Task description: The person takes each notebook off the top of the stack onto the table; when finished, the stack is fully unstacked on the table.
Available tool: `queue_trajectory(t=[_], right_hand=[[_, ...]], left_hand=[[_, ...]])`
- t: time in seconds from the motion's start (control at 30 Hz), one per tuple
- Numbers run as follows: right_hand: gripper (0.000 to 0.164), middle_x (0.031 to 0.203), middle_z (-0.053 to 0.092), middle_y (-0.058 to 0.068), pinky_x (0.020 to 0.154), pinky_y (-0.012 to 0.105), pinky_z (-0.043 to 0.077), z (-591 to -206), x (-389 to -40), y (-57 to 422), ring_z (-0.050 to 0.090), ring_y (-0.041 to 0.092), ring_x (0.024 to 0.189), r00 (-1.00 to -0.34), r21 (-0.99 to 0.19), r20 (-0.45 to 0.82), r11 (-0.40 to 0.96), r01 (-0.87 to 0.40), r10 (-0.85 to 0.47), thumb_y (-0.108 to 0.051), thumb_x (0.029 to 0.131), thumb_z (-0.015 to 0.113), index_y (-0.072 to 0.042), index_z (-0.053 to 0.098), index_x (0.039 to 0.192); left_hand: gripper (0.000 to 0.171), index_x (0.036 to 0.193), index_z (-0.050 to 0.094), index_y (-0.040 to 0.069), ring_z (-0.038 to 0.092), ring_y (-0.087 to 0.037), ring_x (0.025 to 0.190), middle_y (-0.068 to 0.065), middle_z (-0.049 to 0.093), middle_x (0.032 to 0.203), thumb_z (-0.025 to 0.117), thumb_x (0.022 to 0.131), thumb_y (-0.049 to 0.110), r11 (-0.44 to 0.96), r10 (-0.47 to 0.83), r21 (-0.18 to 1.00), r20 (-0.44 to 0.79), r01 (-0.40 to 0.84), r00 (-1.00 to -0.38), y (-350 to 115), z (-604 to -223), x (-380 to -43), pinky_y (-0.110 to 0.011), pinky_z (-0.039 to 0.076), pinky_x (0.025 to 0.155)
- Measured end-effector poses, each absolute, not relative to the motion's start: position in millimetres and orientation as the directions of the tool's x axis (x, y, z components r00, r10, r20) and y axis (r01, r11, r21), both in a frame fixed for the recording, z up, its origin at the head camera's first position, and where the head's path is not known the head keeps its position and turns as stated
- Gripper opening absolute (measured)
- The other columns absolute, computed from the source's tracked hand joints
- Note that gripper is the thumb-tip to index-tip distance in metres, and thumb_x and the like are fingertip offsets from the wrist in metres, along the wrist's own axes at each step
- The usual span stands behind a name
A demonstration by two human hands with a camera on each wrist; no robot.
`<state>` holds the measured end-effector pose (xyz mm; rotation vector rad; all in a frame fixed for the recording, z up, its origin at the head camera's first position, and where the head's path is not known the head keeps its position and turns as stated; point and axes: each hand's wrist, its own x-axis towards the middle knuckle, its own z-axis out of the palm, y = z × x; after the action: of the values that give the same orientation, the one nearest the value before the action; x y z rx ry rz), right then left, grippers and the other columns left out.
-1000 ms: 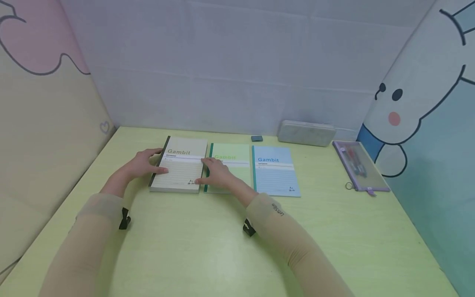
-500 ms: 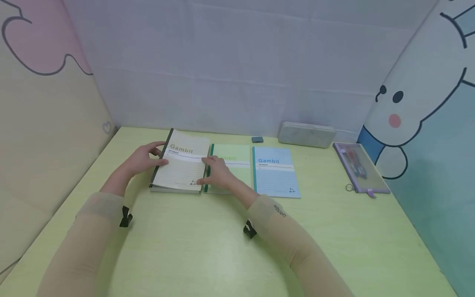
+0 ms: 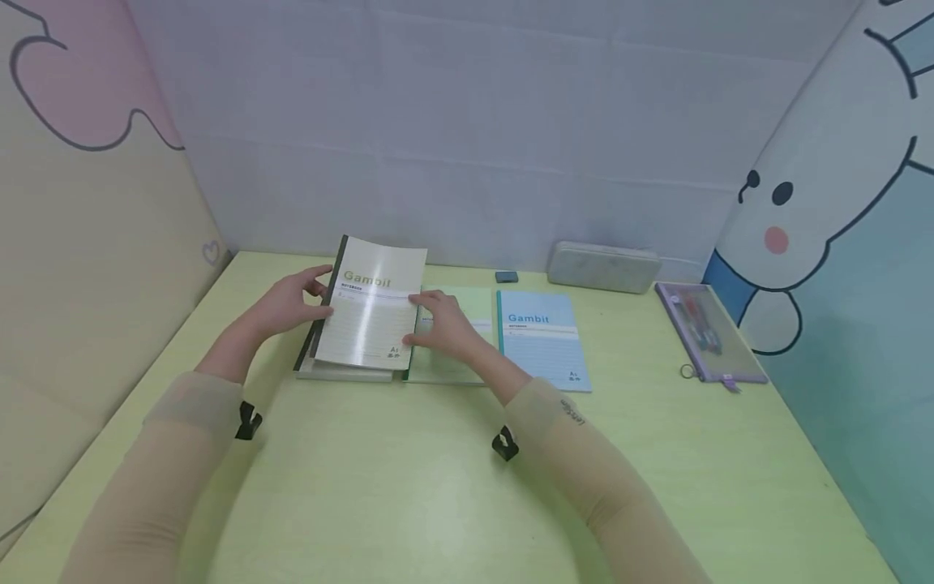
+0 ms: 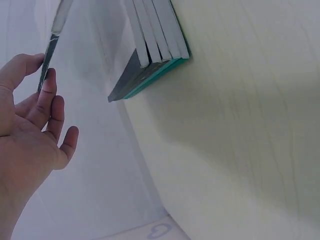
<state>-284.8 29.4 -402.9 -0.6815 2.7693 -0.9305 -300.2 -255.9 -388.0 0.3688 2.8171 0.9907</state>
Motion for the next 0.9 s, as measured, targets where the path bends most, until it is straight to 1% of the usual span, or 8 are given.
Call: queue_trajectory(t=[0.17,0.4,0.47,0.53,0.63,0.73,0.87,0.9], right_hand=[[0.074,0.145,0.038,0.009,0.107,0.042,0.034,-391,-285,38,0.033,0.029,0.132,-0.892,-0.62,0.029,0.692,-0.37,-0.451,-0.028,0.079,0.077,-0.015,0.042,0.143],[0.069,0.141,0.042,0.009,0.103,0.041,0.038,-378,-285,51,0.038,0.027,0.127,-0.893,-0.634,0.087,0.667,-0.391,-0.441,-0.024,0.081,0.076,-0.015,0.044,0.141],[0.069,0.14,0.042,0.008,0.102,0.041,0.04,-374,-285,56,0.04,0.026,0.126,-0.896,-0.639,0.097,0.663,-0.391,-0.434,-0.023,0.081,0.076,-0.015,0.044,0.141],[0.069,0.139,0.043,0.007,0.1,0.041,0.041,-371,-285,61,0.041,0.026,0.124,-0.901,-0.641,0.106,0.664,-0.385,-0.421,-0.023,0.081,0.076,-0.017,0.044,0.141],[0.069,0.14,0.042,0.007,0.099,0.042,0.042,-367,-286,70,0.042,0.025,0.123,-0.908,-0.646,0.116,0.664,-0.377,-0.403,-0.024,0.081,0.076,-0.019,0.044,0.142],[0.069,0.14,0.041,0.007,0.1,0.043,0.041,-361,-286,82,0.042,0.026,0.124,-0.907,-0.649,0.136,0.656,-0.385,-0.398,-0.025,0.081,0.076,-0.02,0.044,0.142],[0.069,0.139,0.042,0.007,0.101,0.044,0.04,-356,-288,101,0.042,0.026,0.125,-0.892,-0.639,0.162,0.644,-0.42,-0.422,-0.027,0.081,0.075,-0.021,0.044,0.142],[0.069,0.139,0.041,0.007,0.101,0.044,0.04,-354,-288,106,0.041,0.026,0.125,-0.887,-0.639,0.166,0.638,-0.429,-0.431,-0.027,0.081,0.075,-0.021,0.043,0.142]], left_hand=[[0.079,0.15,0.021,0.009,0.05,-0.035,0.104,-0.021,0.054,0.116,0.067,0.086,0.017,0.771,0.241,0.612,-0.023,0.178,-0.97,-246,-377,-299,-0.048,0.041,0.085],[0.082,0.151,0.019,0.018,0.052,-0.036,0.106,-0.019,0.055,0.115,0.068,0.085,0.013,0.752,0.233,0.626,0.04,0.206,-0.972,-234,-363,-296,-0.054,0.042,0.091],[0.08,0.15,0.022,0.018,0.053,-0.035,0.103,-0.018,0.056,0.114,0.068,0.085,0.013,0.759,0.243,0.612,0.054,0.224,-0.968,-230,-359,-295,-0.052,0.043,0.087],[0.076,0.149,0.027,0.017,0.053,-0.031,0.098,-0.016,0.058,0.113,0.068,0.085,0.014,0.764,0.256,0.596,0.068,0.245,-0.964,-224,-356,-294,-0.046,0.045,0.082],[0.073,0.147,0.031,0.014,0.053,-0.029,0.089,-0.015,0.059,0.111,0.068,0.084,0.014,0.768,0.276,0.581,0.08,0.27,-0.958,-214,-350,-293,-0.04,0.044,0.074],[0.07,0.145,0.035,0.012,0.051,-0.028,0.093,-0.013,0.06,0.108,0.069,0.083,0.015,0.763,0.292,0.578,0.094,0.291,-0.952,-204,-344,-293,-0.043,0.044,0.079],[0.069,0.143,0.037,0.01,0.048,-0.03,0.108,-0.013,0.061,0.106,0.071,0.082,0.014,0.745,0.317,0.586,0.111,0.32,-0.942,-188,-335,-292,-0.051,0.039,0.094],[0.069,0.143,0.037,0.01,0.047,-0.03,0.109,-0.012,0.061,0.105,0.071,0.082,0.014,0.738,0.322,0.591,0.114,0.325,-0.94,-184,-333,-292,-0.051,0.038,0.095]])
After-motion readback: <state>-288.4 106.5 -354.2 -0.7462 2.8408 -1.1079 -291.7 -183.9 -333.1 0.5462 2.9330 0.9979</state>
